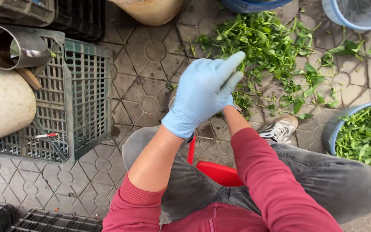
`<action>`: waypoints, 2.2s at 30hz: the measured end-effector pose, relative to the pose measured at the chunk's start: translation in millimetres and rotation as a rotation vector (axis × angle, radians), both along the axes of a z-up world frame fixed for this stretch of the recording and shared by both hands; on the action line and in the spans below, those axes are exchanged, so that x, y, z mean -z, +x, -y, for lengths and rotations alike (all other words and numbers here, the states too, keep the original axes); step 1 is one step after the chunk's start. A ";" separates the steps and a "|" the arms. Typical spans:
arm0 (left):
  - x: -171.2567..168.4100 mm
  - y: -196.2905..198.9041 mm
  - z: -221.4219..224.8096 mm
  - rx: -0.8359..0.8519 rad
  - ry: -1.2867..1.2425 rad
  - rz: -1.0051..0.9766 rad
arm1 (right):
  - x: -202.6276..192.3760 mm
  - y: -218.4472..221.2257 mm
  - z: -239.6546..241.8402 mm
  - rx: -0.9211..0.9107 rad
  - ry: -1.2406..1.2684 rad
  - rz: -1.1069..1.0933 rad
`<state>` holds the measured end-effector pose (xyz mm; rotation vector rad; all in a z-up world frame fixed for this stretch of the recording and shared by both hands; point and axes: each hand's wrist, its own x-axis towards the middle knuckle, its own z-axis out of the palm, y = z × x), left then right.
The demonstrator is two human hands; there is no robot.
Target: Trimming stems from green leafy vegetables using a knife and sorting them into a bucket
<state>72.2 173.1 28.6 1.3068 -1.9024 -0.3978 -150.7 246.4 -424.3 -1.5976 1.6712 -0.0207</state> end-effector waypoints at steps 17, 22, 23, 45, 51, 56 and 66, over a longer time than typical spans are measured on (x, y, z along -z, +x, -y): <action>72.4 -55.0 10.9 0.299 0.134 0.368 | -260.5 -83.0 8.0 0.742 0.080 0.921; 55.0 -78.3 -8.0 0.214 0.505 0.229 | -274.9 -109.3 7.2 0.830 -0.052 1.089; 30.3 -79.2 -12.8 0.209 0.738 -0.015 | -277.0 -106.3 9.5 0.808 -0.083 1.094; 106.5 -105.8 -15.8 0.153 0.764 -0.571 | -299.5 -79.6 5.5 1.040 -0.130 1.312; 101.4 -109.8 -18.4 0.163 0.797 -0.625 | -332.2 -61.1 -2.8 0.789 -0.224 0.835; 143.9 -109.2 -15.0 0.181 0.820 -0.611 | -312.8 -65.8 -3.1 0.698 -0.224 0.681; 127.6 -87.6 -24.8 0.153 0.617 -0.206 | -275.4 -84.3 -5.2 0.351 -0.606 0.308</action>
